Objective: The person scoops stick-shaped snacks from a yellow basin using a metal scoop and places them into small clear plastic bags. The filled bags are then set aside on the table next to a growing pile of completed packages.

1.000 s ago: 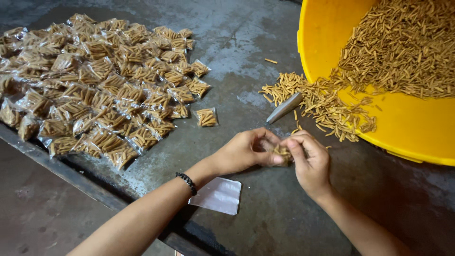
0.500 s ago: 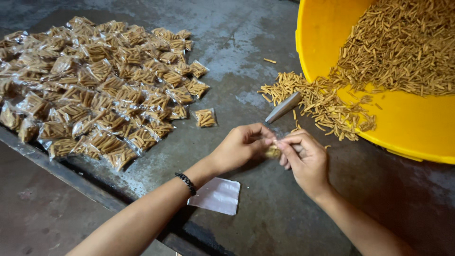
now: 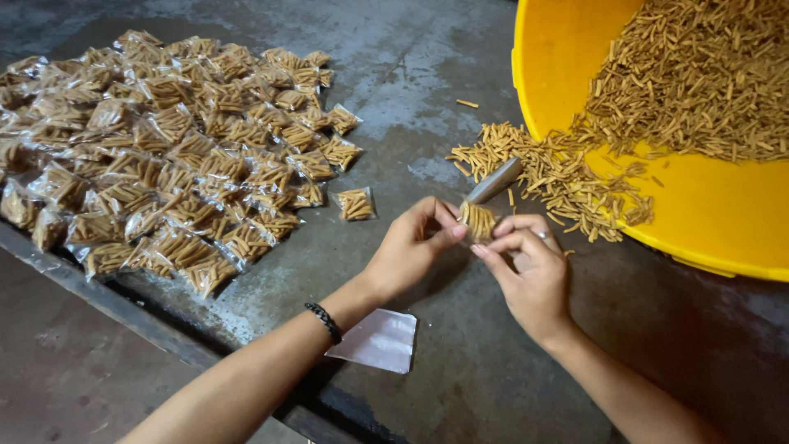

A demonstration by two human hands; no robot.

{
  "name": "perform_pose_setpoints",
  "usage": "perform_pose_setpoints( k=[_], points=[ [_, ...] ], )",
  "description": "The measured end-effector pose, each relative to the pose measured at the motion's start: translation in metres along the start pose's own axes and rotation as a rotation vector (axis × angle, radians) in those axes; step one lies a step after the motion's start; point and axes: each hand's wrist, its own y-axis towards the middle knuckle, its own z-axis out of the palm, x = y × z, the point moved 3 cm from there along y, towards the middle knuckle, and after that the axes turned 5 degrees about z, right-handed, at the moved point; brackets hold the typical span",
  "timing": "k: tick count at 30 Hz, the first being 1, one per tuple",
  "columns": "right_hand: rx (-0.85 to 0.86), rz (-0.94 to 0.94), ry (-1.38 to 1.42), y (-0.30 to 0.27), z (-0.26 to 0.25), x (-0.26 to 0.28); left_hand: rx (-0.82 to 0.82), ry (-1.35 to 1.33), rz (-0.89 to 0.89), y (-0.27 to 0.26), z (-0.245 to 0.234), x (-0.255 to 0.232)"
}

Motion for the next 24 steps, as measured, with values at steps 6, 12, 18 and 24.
perform_pose_setpoints(
  k=[6,12,18,24],
  points=[
    [0.092,0.306,0.395,-0.011,0.009,-0.047,0.052,0.005,0.029,-0.004,0.001,-0.023],
    [0.113,0.294,0.481,-0.01,0.009,-0.048,0.143,0.285,0.214,-0.012,0.005,-0.04],
    [0.168,0.45,0.803,-0.008,0.017,-0.036,0.407,0.61,0.546,-0.017,0.0,-0.09],
    [0.258,0.502,0.819,-0.013,0.02,-0.054,0.18,0.356,0.4,0.005,-0.019,-0.059]
  ],
)
